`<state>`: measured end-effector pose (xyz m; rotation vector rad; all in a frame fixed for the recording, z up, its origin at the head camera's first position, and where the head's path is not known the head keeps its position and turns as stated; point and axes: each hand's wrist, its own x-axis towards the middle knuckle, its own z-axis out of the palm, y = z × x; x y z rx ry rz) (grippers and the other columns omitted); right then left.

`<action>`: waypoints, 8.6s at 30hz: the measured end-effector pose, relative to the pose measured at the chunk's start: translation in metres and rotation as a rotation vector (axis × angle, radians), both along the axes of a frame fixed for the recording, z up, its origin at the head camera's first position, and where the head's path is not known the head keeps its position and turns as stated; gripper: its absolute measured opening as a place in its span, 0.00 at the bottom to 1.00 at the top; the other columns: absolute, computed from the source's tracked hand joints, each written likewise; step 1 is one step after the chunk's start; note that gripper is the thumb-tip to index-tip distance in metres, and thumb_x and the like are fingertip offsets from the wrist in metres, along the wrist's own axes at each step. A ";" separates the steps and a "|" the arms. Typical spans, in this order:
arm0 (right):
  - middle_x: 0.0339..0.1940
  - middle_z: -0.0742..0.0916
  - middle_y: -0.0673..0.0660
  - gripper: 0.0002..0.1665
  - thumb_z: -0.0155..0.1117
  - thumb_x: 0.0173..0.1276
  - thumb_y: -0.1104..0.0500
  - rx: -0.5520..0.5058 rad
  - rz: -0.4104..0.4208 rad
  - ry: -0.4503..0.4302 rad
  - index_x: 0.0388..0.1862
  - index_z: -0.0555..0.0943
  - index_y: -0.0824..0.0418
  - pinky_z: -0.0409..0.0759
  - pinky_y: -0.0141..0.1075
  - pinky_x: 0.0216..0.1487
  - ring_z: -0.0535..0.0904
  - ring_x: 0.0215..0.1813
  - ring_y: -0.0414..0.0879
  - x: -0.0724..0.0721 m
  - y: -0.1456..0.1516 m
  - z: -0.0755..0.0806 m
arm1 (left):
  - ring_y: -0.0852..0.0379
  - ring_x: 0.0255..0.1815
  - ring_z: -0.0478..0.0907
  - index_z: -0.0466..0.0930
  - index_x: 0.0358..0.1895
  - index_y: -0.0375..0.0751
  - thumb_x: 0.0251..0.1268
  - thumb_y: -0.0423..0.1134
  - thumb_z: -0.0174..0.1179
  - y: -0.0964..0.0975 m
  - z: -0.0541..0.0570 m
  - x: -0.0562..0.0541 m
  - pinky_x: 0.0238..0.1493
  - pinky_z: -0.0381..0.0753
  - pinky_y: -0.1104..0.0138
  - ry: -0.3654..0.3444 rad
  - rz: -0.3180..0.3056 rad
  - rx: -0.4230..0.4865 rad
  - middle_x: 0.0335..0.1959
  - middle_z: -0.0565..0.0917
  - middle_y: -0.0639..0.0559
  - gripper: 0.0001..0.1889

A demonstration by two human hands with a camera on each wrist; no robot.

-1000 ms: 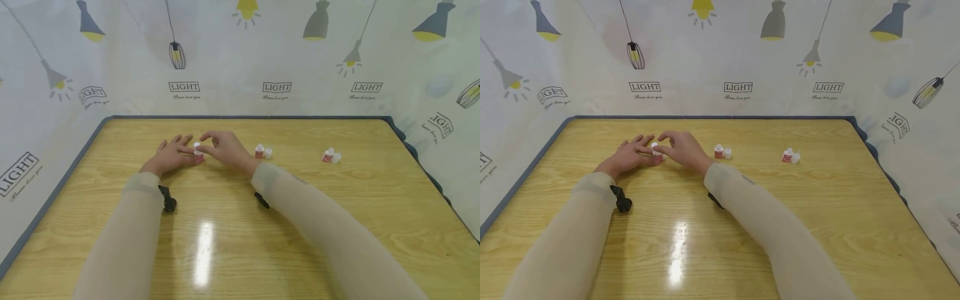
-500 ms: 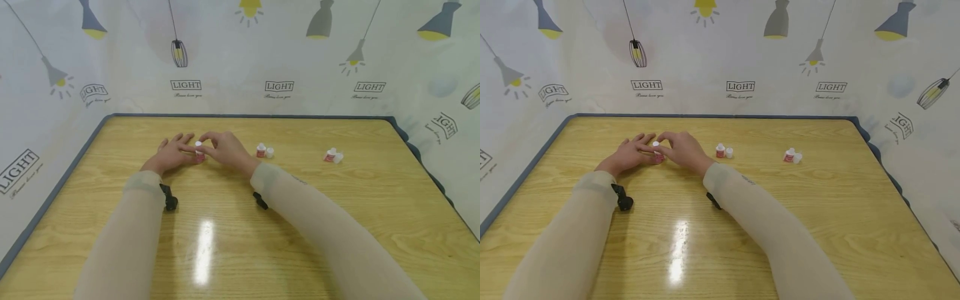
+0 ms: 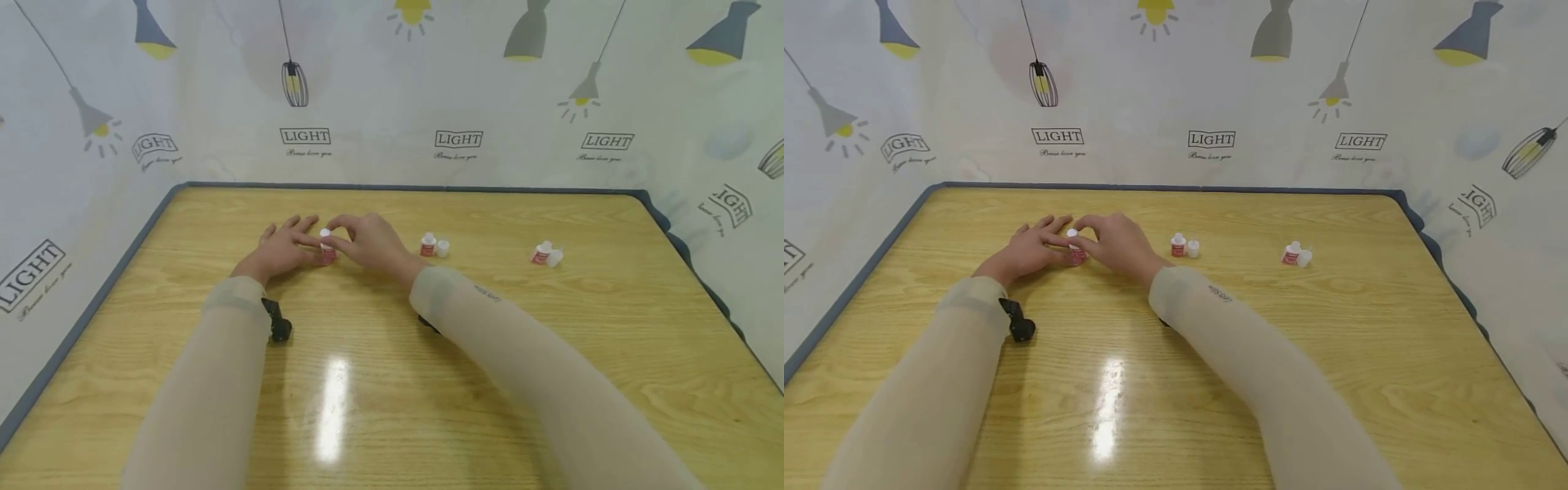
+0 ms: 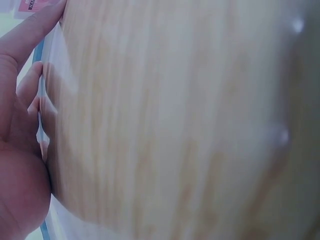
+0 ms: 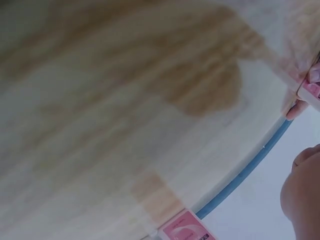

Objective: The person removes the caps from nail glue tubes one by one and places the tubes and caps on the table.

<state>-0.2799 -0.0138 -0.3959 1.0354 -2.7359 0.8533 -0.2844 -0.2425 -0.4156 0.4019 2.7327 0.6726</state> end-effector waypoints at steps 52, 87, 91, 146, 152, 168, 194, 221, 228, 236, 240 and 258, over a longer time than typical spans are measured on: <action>0.50 0.95 0.58 0.22 0.63 0.82 0.50 -0.135 0.038 -0.174 0.69 0.85 0.57 0.73 0.29 0.38 0.75 0.30 0.39 0.001 -0.001 -0.004 | 0.36 0.92 0.32 0.82 0.71 0.55 0.70 0.68 0.64 0.001 0.002 0.000 0.84 0.23 0.32 0.010 0.004 0.000 0.91 0.47 0.47 0.33; 0.18 0.73 0.49 0.18 0.59 0.84 0.46 -0.099 0.008 -0.238 0.64 0.81 0.52 0.64 0.30 0.24 0.64 0.19 0.40 0.002 -0.002 -0.003 | 0.37 0.92 0.32 0.83 0.69 0.55 0.70 0.67 0.64 0.000 -0.001 -0.001 0.84 0.22 0.33 0.005 0.005 -0.006 0.91 0.47 0.47 0.32; 0.18 0.76 0.50 0.17 0.58 0.85 0.48 -0.111 0.031 -0.220 0.65 0.82 0.52 0.65 0.30 0.26 0.66 0.20 0.40 0.001 -0.001 -0.004 | 0.37 0.92 0.32 0.83 0.70 0.55 0.70 0.68 0.64 0.001 -0.001 -0.001 0.84 0.22 0.33 0.001 0.005 -0.004 0.91 0.47 0.48 0.33; 0.16 0.71 0.48 0.24 0.60 0.83 0.44 -0.110 0.037 -0.245 0.69 0.75 0.55 0.60 0.30 0.21 0.61 0.16 0.39 0.002 0.000 -0.004 | 0.37 0.91 0.28 0.83 0.69 0.56 0.70 0.66 0.65 0.001 0.000 0.001 0.85 0.20 0.34 -0.015 0.024 0.020 0.91 0.47 0.49 0.31; 0.17 0.71 0.48 0.19 0.60 0.83 0.43 -0.107 0.007 -0.247 0.63 0.77 0.52 0.62 0.30 0.22 0.63 0.17 0.40 0.002 0.000 -0.003 | 0.37 0.92 0.28 0.84 0.68 0.55 0.69 0.67 0.65 0.001 0.000 0.001 0.85 0.21 0.34 -0.012 0.023 0.018 0.91 0.48 0.50 0.31; 0.17 0.71 0.49 0.24 0.60 0.83 0.43 -0.095 0.020 -0.236 0.68 0.76 0.53 0.61 0.31 0.22 0.62 0.17 0.40 0.001 0.002 -0.003 | 0.38 0.92 0.28 0.85 0.68 0.56 0.69 0.66 0.66 0.002 0.002 0.002 0.85 0.20 0.34 -0.016 0.026 0.027 0.91 0.48 0.50 0.30; 0.21 0.75 0.50 0.20 0.57 0.85 0.44 -0.066 0.020 -0.248 0.67 0.78 0.51 0.65 0.30 0.25 0.65 0.20 0.41 0.001 -0.004 -0.003 | 0.37 0.92 0.27 0.84 0.68 0.57 0.69 0.66 0.66 0.002 0.005 0.004 0.85 0.21 0.33 -0.027 0.030 0.039 0.91 0.47 0.49 0.30; 0.16 0.70 0.47 0.15 0.57 0.85 0.57 -0.254 0.092 -0.098 0.63 0.77 0.63 0.62 0.28 0.25 0.61 0.19 0.38 0.003 0.001 -0.006 | 0.39 0.92 0.28 0.85 0.68 0.56 0.67 0.68 0.66 0.002 0.003 0.002 0.85 0.21 0.35 -0.034 0.045 0.056 0.91 0.48 0.51 0.32; 0.16 0.69 0.47 0.13 0.56 0.85 0.58 -0.324 0.062 -0.108 0.61 0.78 0.63 0.60 0.29 0.24 0.61 0.19 0.39 0.004 0.002 -0.004 | 0.39 0.92 0.28 0.86 0.67 0.56 0.66 0.69 0.67 0.002 0.002 0.001 0.85 0.19 0.35 -0.049 0.053 0.067 0.91 0.48 0.52 0.32; 0.16 0.68 0.47 0.14 0.56 0.85 0.58 -0.330 0.038 -0.082 0.60 0.79 0.64 0.59 0.29 0.24 0.59 0.19 0.39 0.003 0.003 -0.003 | 0.40 0.92 0.27 0.86 0.67 0.56 0.65 0.69 0.67 0.001 0.002 0.000 0.85 0.19 0.35 -0.052 0.055 0.069 0.91 0.48 0.52 0.32; 0.16 0.67 0.47 0.14 0.57 0.85 0.58 -0.328 0.026 -0.056 0.60 0.79 0.64 0.58 0.29 0.24 0.58 0.19 0.38 0.003 0.004 -0.002 | 0.39 0.92 0.27 0.86 0.67 0.57 0.65 0.69 0.67 0.000 0.002 0.001 0.85 0.19 0.35 -0.051 0.055 0.065 0.91 0.47 0.52 0.32; 0.30 0.84 0.55 0.11 0.60 0.83 0.56 -0.371 -0.081 -0.051 0.54 0.80 0.63 0.76 0.30 0.35 0.77 0.30 0.43 -0.001 0.012 0.001 | 0.39 0.92 0.28 0.88 0.63 0.59 0.67 0.67 0.67 0.001 0.002 0.006 0.85 0.19 0.35 -0.040 0.043 0.081 0.91 0.48 0.52 0.28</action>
